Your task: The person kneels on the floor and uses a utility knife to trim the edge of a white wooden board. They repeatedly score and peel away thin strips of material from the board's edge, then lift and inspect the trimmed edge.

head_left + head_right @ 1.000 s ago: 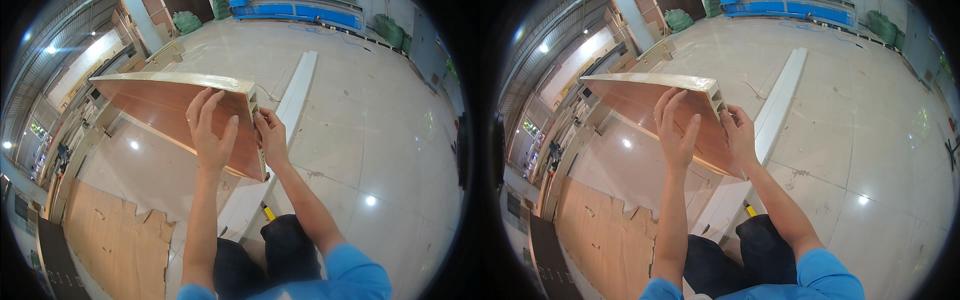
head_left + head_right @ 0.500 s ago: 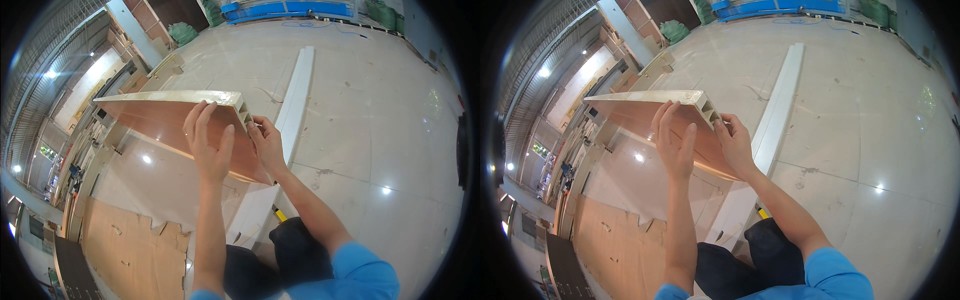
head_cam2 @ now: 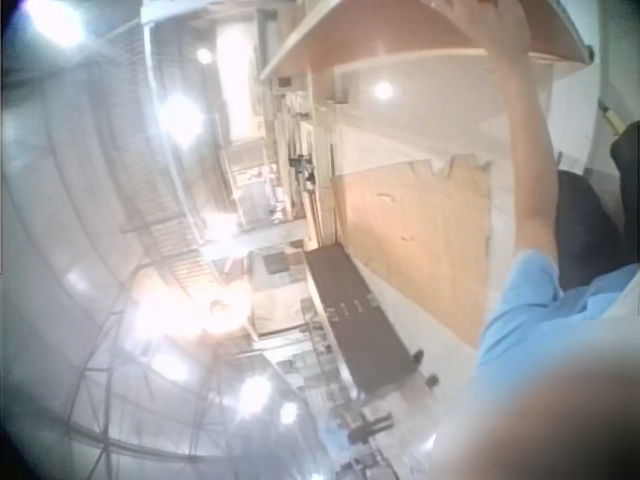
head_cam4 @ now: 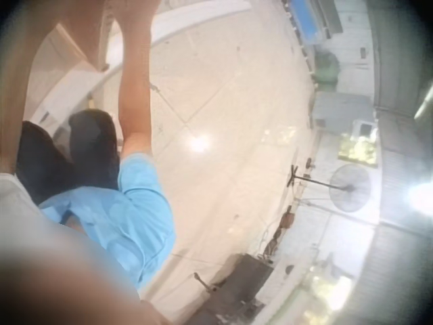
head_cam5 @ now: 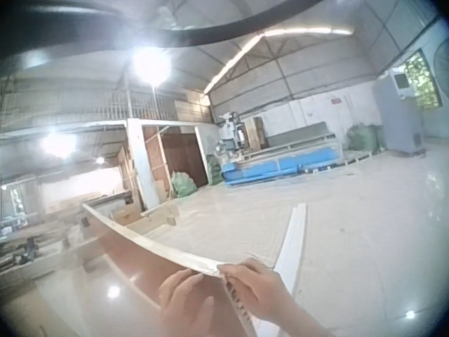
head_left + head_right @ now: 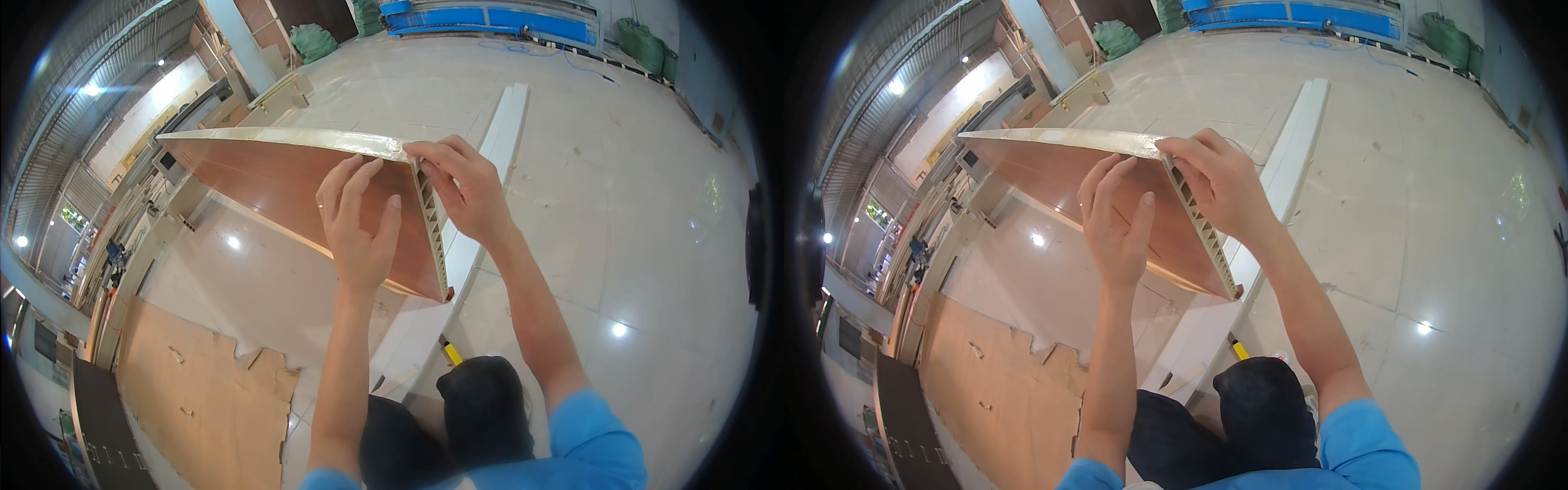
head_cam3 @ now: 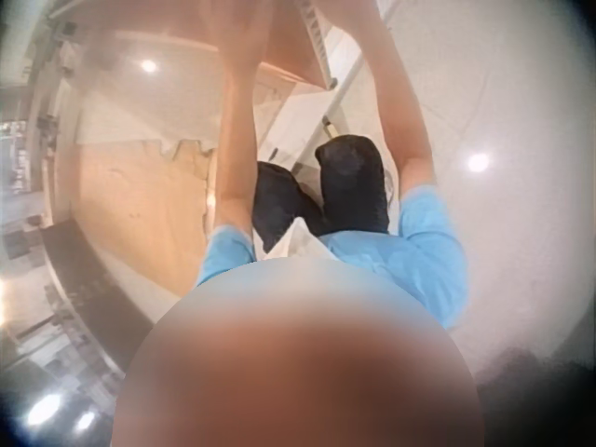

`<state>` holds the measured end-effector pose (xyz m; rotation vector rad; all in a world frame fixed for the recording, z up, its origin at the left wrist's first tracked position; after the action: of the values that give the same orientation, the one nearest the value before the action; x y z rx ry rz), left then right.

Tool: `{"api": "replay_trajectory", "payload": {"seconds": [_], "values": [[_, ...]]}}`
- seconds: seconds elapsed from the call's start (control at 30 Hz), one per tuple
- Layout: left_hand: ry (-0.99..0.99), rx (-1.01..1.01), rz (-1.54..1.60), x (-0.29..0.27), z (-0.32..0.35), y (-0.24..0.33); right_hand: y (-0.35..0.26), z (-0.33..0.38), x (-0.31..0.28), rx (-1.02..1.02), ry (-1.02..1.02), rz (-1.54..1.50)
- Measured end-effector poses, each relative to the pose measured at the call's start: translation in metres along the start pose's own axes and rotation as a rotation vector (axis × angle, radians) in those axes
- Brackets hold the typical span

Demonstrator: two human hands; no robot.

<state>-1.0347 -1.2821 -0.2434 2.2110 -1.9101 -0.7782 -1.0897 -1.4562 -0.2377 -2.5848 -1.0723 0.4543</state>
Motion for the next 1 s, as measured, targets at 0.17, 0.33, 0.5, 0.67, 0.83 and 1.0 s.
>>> {"api": "replay_trajectory", "payload": {"seconds": [0.17,0.33,0.5,0.67,0.83,1.0], "values": [[0.031,0.02,0.021,-0.001,0.001,-0.001,0.002,-0.024,-0.022,-0.157,-0.145,0.1],[0.04,-0.015,0.074,-0.001,0.001,0.001,-0.003,-0.021,-0.046,-0.096,-0.2,0.11],[-0.106,-0.299,0.466,0.008,0.016,0.008,-0.007,0.022,-0.036,0.287,-0.083,-0.209],[-0.209,-0.582,0.818,0.019,0.044,0.015,-0.009,0.064,-0.007,0.542,0.001,-0.589],[-0.223,-0.678,0.827,0.016,0.061,0.014,-0.018,0.079,0.013,0.383,-0.056,-0.293],[-0.131,-0.794,0.903,0.008,0.072,0.001,-0.024,0.093,0.037,0.305,-0.073,-0.23]]}}
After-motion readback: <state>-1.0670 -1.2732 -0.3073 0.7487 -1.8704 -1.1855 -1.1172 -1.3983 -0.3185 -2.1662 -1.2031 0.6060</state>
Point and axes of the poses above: each hand's wrist, its own z-axis away from the middle knuckle, its own x-axis out of the palm, y = z × x, the point moved 2 cm from there along -z, towards the middle knuckle, and after that the axes turned 2 degrees about -x, right-handed, at the moved point
